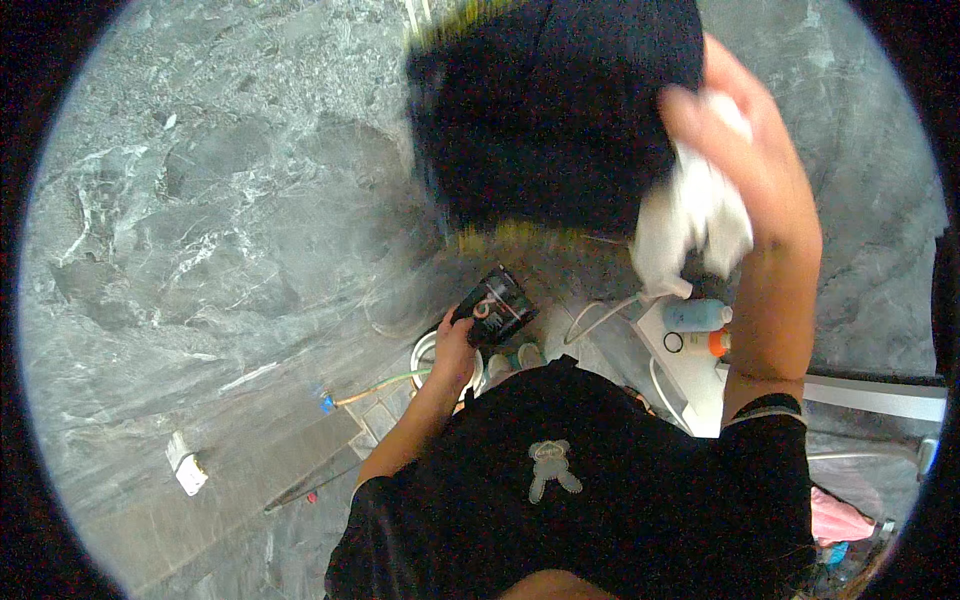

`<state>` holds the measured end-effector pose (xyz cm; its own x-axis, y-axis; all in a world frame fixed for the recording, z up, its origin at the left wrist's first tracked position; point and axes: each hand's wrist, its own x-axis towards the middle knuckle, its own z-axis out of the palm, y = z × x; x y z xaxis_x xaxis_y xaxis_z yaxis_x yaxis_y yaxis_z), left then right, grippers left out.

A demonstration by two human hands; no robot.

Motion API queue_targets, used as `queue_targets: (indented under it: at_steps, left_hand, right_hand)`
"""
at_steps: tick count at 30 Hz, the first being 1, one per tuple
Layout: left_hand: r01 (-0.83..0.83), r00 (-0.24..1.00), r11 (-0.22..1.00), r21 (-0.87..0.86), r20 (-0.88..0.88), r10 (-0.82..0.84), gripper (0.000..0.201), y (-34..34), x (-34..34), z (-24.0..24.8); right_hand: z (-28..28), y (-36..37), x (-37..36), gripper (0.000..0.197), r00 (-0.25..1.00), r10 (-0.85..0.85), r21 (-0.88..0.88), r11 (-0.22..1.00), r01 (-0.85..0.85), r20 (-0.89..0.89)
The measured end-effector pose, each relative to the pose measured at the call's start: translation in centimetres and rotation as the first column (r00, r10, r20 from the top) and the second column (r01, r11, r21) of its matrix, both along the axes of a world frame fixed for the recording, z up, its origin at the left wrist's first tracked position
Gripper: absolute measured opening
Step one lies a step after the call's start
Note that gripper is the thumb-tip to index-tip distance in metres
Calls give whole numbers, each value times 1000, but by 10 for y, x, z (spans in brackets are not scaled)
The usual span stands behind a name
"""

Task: The person washes a small white cloth in a sink by hand, wrings it out, and then moves to a bathroom corner where they sort and organize various cleaning supplies, cloths, and a small brush into a white plastic corner shelf.

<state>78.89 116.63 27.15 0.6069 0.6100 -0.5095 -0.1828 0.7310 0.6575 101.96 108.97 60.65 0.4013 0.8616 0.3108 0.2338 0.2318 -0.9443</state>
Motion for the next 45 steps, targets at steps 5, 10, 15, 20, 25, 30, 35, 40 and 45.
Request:
queue_targets:
  at_steps: [5, 10, 15, 20, 25, 30, 35, 40, 45]
  left_hand:
    - [-3, 995, 998, 62, -96, 9, 32, -1, -10, -8]
    - [-53, 995, 998, 34, -84, 56, 32, 6, -16, -28]
    - [-55, 993, 995, 85, -99, 64, 28, 6, -16, -20]
    - [-84, 991, 995, 57, -96, 89, 34, 14, -22, -23]
    - [-103, 995, 994, -45, -2, 103, 33, 11, -19, -24]
    - [-73, 997, 997, -23, 1, 73, 34, 8, -18, -15]
    - [-96, 995, 995, 18, 20, 95, 32, 8, -17, -11]
    - [-125, 992, 992, -1, -33, 125, 34, 5, -24, -32]
    - [-127, 992, 992, -23, -21, 127, 35, 3, -16, -29]
  right_hand:
    - [8, 61, 59, 52, 596, -223, -188, 814, 549, 772]
    - [0, 59, 50, 54, 442, -316, -21, 795, 606, 839]
    - [-24, 13, 36, 13, 757, -143, -57, 971, 232, 638]
    - [-89, -30, 23, 12, 829, 432, -554, 812, -185, 355]
    - [-230, -10, 97, 19, 668, 260, -659, 598, 456, 697]
    - [-312, 24, 140, 34, 554, 325, -610, 637, 471, 767]
    - [-351, 48, 163, 37, 654, 421, -776, 393, 493, 629]
    - [-326, 54, 150, 40, 642, 468, -794, 337, 506, 607]
    - [-320, 55, 151, 43, 638, 510, -816, 354, 456, 578]
